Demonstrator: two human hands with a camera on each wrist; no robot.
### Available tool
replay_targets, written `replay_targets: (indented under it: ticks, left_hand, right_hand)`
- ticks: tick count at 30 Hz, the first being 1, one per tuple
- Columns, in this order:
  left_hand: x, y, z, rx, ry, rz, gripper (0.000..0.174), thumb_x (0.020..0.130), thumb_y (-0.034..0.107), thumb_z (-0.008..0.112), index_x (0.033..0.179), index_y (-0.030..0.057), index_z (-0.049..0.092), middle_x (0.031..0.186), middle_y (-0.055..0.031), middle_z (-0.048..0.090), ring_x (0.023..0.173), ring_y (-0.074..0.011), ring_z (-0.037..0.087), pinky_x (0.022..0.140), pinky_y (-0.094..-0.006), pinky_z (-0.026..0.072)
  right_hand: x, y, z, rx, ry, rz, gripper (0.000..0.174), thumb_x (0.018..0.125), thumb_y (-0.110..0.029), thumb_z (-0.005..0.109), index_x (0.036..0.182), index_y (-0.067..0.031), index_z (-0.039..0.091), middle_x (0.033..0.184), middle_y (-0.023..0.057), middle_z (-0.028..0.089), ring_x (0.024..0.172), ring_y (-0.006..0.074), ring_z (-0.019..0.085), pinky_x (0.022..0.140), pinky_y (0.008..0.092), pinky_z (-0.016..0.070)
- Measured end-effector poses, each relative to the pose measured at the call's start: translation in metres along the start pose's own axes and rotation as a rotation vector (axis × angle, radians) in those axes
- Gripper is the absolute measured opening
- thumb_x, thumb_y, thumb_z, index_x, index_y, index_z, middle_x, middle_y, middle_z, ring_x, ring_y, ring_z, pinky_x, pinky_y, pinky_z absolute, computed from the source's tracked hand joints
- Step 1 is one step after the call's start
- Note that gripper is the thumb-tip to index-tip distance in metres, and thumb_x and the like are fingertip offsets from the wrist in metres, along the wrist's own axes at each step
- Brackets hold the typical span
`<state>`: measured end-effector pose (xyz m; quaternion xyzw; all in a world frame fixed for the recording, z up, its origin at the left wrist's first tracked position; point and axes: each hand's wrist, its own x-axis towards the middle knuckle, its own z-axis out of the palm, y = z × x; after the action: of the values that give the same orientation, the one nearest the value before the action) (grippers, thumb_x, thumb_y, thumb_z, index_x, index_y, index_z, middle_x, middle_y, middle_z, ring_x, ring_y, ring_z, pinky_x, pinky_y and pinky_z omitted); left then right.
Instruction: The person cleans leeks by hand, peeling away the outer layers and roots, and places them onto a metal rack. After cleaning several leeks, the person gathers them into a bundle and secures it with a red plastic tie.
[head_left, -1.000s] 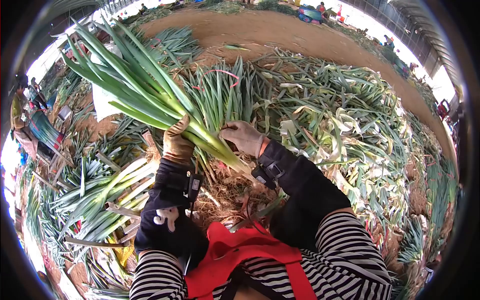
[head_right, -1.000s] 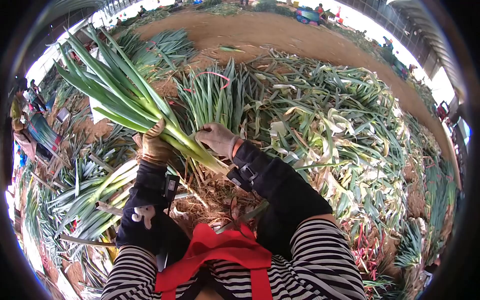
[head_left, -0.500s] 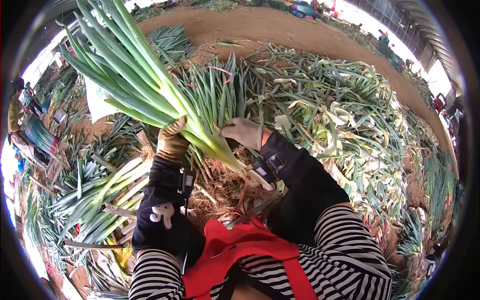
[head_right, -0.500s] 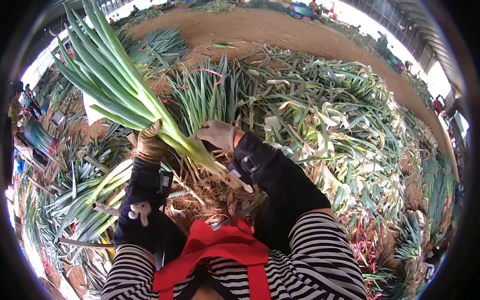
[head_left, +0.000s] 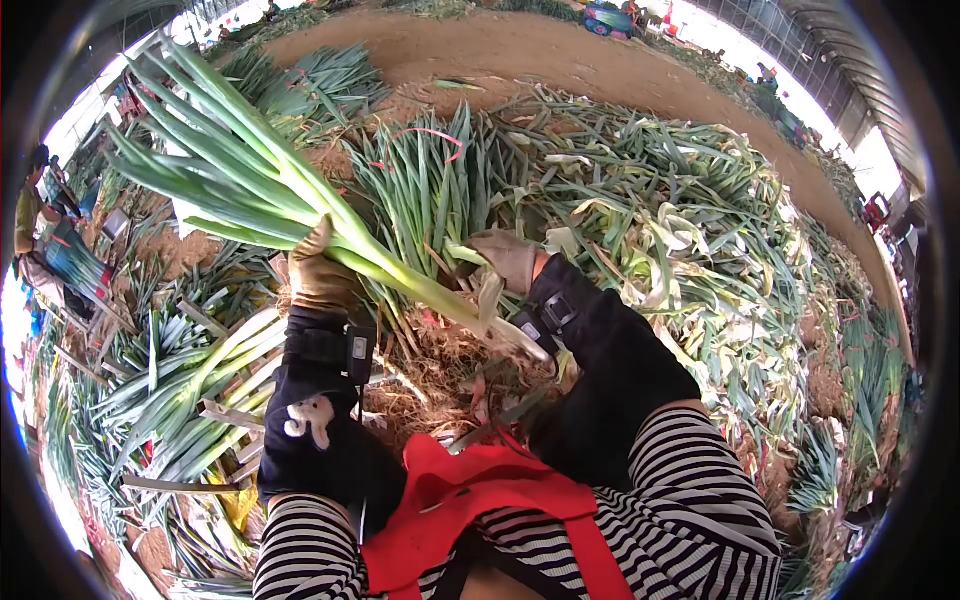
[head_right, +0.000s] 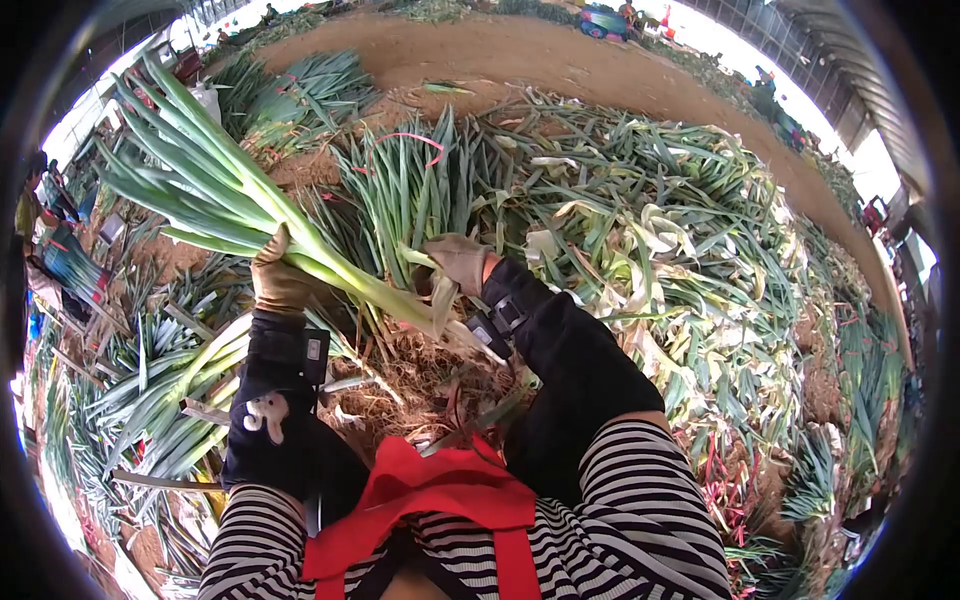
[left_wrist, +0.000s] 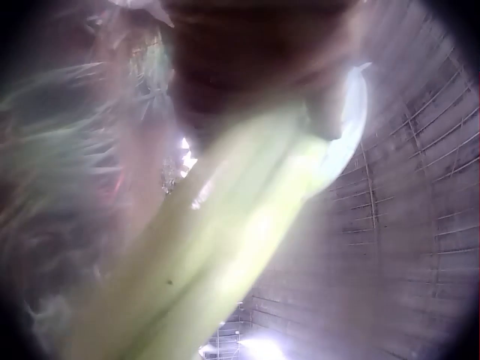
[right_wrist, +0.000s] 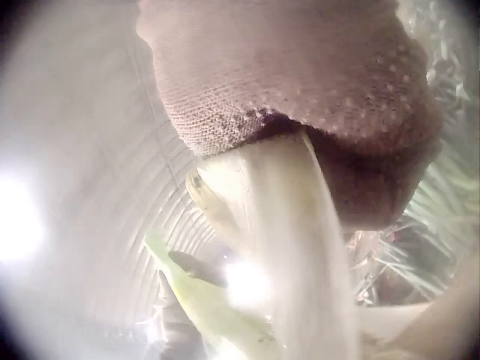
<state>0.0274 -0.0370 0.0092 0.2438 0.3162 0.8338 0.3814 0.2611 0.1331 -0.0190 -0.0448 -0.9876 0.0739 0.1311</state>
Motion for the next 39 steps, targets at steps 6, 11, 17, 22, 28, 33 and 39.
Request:
replay_targets:
  ticks: [6, 11, 17, 22, 28, 33, 39]
  left_hand:
    - [0.020, 0.010, -0.031, -0.045, 0.218, -0.009, 0.027, 0.086, 0.020, 0.064, 0.107, 0.0045, 0.059, 0.091, -0.0074, 0.063, 0.081, -0.0235, 0.062, 0.075, -0.0400, 0.0518]
    - [0.031, 0.014, -0.055, -0.009, 0.372, 0.068, 0.024, 0.083, 0.017, 0.066, 0.102, 0.0039, 0.060, 0.093, -0.0077, 0.062, 0.082, -0.0238, 0.061, 0.078, -0.0391, 0.0502]
    - [0.033, 0.021, -0.080, 0.040, 0.473, 0.144, 0.024, 0.080, 0.011, 0.069, 0.099, 0.0008, 0.059, 0.090, -0.0084, 0.062, 0.079, -0.0246, 0.061, 0.077, -0.0382, 0.0503]
    - [0.037, 0.017, -0.096, 0.055, 0.468, 0.126, 0.024, 0.082, 0.012, 0.066, 0.102, 0.0008, 0.059, 0.094, -0.0095, 0.062, 0.083, -0.0257, 0.061, 0.081, -0.0388, 0.0490]
    - [0.051, 0.025, -0.128, 0.049, 0.535, 0.163, 0.025, 0.085, 0.016, 0.064, 0.104, 0.0019, 0.058, 0.095, -0.0112, 0.061, 0.086, -0.0283, 0.059, 0.084, -0.0441, 0.0478]
    - [0.055, 0.028, -0.145, 0.075, 0.542, 0.237, 0.030, 0.081, 0.013, 0.067, 0.104, -0.0029, 0.058, 0.094, -0.0106, 0.061, 0.082, -0.0259, 0.061, 0.080, -0.0380, 0.0506]
    - [0.040, 0.013, -0.080, -0.036, 0.570, 0.105, 0.033, 0.081, 0.013, 0.067, 0.110, 0.0023, 0.054, 0.096, -0.0099, 0.059, 0.082, -0.0278, 0.059, 0.079, -0.0432, 0.0497]
  right_hand:
    - [-0.020, 0.053, 0.042, 1.100, -0.073, 0.154, 0.037, 0.087, -0.008, 0.060, 0.122, -0.0006, 0.053, 0.100, 0.0064, 0.061, 0.085, 0.0173, 0.064, 0.077, 0.0243, 0.0494]
    - [-0.028, -0.015, -0.019, 0.467, -0.472, 0.419, 0.045, 0.079, -0.039, 0.069, 0.112, -0.0070, 0.064, 0.093, 0.0089, 0.067, 0.086, 0.0193, 0.062, 0.079, 0.0323, 0.0467]
    - [-0.055, 0.016, -0.022, 0.577, -0.353, 0.340, 0.033, 0.087, -0.031, 0.060, 0.108, -0.0067, 0.065, 0.092, 0.0122, 0.066, 0.085, 0.0217, 0.062, 0.078, 0.0325, 0.0469]
    - [-0.095, 0.081, -0.013, 0.192, -0.164, -0.104, 0.027, 0.089, -0.027, 0.056, 0.106, -0.0078, 0.064, 0.096, 0.0108, 0.065, 0.089, 0.0275, 0.062, 0.078, 0.0339, 0.0483]
    - [-0.171, 0.139, -0.021, -0.319, -0.655, 0.820, 0.038, 0.084, -0.041, 0.056, 0.091, -0.0065, 0.070, 0.088, 0.0184, 0.066, 0.083, 0.0349, 0.064, 0.075, 0.0425, 0.0484]
    - [-0.187, 0.135, -0.049, -0.234, -0.291, 1.146, 0.079, 0.070, -0.040, 0.076, 0.130, -0.0009, 0.044, 0.117, 0.0215, 0.058, 0.108, 0.0347, 0.058, 0.091, 0.0402, 0.0468]
    - [-0.063, -0.001, -0.053, 0.230, 0.081, 0.512, 0.069, 0.078, -0.048, 0.069, 0.126, -0.0031, 0.046, 0.116, 0.0214, 0.057, 0.108, 0.0348, 0.056, 0.093, 0.0385, 0.0441]
